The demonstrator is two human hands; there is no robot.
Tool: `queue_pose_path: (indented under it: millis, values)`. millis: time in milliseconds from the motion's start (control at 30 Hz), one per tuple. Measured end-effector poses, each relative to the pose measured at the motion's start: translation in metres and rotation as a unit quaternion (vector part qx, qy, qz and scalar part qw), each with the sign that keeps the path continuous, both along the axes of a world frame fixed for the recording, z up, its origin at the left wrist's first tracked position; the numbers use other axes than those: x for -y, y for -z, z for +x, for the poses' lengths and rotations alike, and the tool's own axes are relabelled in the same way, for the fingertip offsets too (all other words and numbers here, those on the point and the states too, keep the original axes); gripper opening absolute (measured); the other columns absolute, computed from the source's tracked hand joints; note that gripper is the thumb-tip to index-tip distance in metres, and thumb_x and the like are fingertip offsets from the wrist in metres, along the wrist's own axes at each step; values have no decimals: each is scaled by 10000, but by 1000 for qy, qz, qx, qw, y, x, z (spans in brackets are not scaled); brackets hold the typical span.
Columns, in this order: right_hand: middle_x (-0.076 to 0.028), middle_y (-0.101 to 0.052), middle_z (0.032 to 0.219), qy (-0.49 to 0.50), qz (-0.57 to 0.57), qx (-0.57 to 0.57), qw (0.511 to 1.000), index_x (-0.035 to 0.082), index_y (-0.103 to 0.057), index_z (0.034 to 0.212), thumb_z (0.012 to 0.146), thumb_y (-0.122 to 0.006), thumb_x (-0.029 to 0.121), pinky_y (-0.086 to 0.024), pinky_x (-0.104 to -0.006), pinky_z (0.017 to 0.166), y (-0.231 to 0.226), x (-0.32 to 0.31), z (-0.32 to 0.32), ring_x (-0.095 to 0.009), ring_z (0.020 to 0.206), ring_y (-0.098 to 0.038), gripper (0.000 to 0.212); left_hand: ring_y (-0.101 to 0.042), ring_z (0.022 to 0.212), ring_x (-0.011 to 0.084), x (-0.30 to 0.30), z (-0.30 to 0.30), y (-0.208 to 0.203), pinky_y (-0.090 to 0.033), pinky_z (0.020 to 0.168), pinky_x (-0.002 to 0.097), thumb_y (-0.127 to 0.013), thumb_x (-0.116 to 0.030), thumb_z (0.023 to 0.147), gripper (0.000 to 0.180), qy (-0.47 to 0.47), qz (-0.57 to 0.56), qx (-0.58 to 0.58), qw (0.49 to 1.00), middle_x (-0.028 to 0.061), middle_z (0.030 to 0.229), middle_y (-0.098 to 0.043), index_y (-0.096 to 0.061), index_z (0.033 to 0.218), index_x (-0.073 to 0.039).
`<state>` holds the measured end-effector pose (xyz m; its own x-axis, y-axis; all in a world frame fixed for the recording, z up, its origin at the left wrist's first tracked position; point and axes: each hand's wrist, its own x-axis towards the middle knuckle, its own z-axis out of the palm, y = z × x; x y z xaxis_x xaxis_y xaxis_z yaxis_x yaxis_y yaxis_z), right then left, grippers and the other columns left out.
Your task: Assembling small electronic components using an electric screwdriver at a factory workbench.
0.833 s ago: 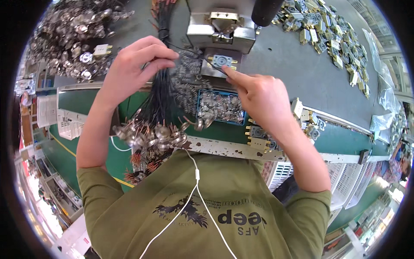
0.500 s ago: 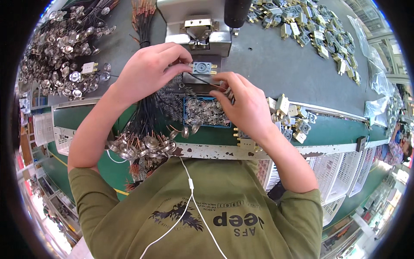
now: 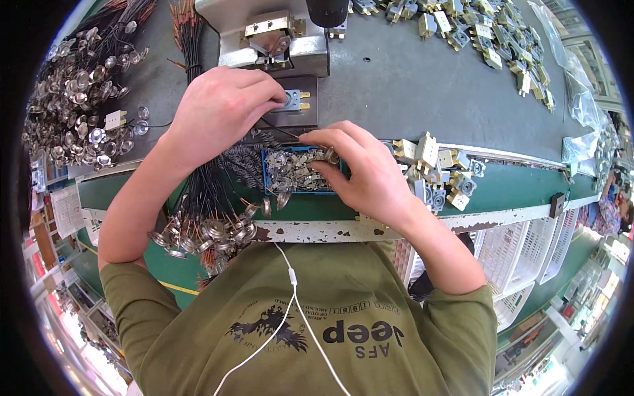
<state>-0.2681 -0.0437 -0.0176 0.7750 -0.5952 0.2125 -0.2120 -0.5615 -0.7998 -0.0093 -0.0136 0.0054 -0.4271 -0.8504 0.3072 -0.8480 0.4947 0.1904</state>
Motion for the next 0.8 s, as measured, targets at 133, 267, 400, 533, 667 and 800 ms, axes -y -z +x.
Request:
queue_pose_path:
  millis: [133,267,400,533,667,800]
  values:
    - [-137,-721,1101,3,-15,2,1000,20,-671,1167,802,-801,-50,-570,-356,853,0,-2,-2,-284,983,-712,394,-688,799,262,-2,-3,-2,-543,688,410,-687,-155,850,92,-11,6,-21,1000,46,816,-659,-661,913,-93]
    - [-135,-727,1112,-2,-8,15,1000,16,-676,1164,808,-800,-46,-574,-359,856,-1,-3,-1,-284,996,-716,382,-688,815,260,-5,-4,-5,-541,699,401,-712,-172,863,113,-27,15,-15,999,49,823,-657,-661,924,-91]
    - [-136,-728,1113,7,4,17,1000,21,-681,1169,810,-796,-48,-573,-357,859,2,-2,-3,-284,998,-717,384,-683,910,252,-4,7,-33,-552,765,353,-732,-102,879,133,-16,-7,-73,997,87,1002,-694,-680,994,-58]
    - [-127,-731,1109,19,-12,0,1000,31,-687,1179,809,-795,-52,-569,-356,862,5,-2,-6,-269,996,-718,394,-669,1052,255,-50,56,-65,-541,872,368,-711,-41,892,215,0,23,-323,946,134,1143,-690,-684,1105,-42]
    - [-113,-733,1096,8,10,9,1000,33,-691,1181,806,-789,-66,-562,-344,846,-2,-1,0,-236,965,-713,400,-663,1077,261,-177,111,-82,-533,897,375,-712,-40,890,242,-36,9,-311,950,135,1168,-687,-680,1129,-44]
    - [-108,-733,1086,14,13,-12,1000,34,-693,1182,804,-779,-83,-556,-330,834,0,1,-3,-219,943,-708,405,-657,1102,267,-234,148,-70,-524,922,382,-714,-40,888,268,-36,4,-306,951,135,1193,-684,-676,1153,-46]
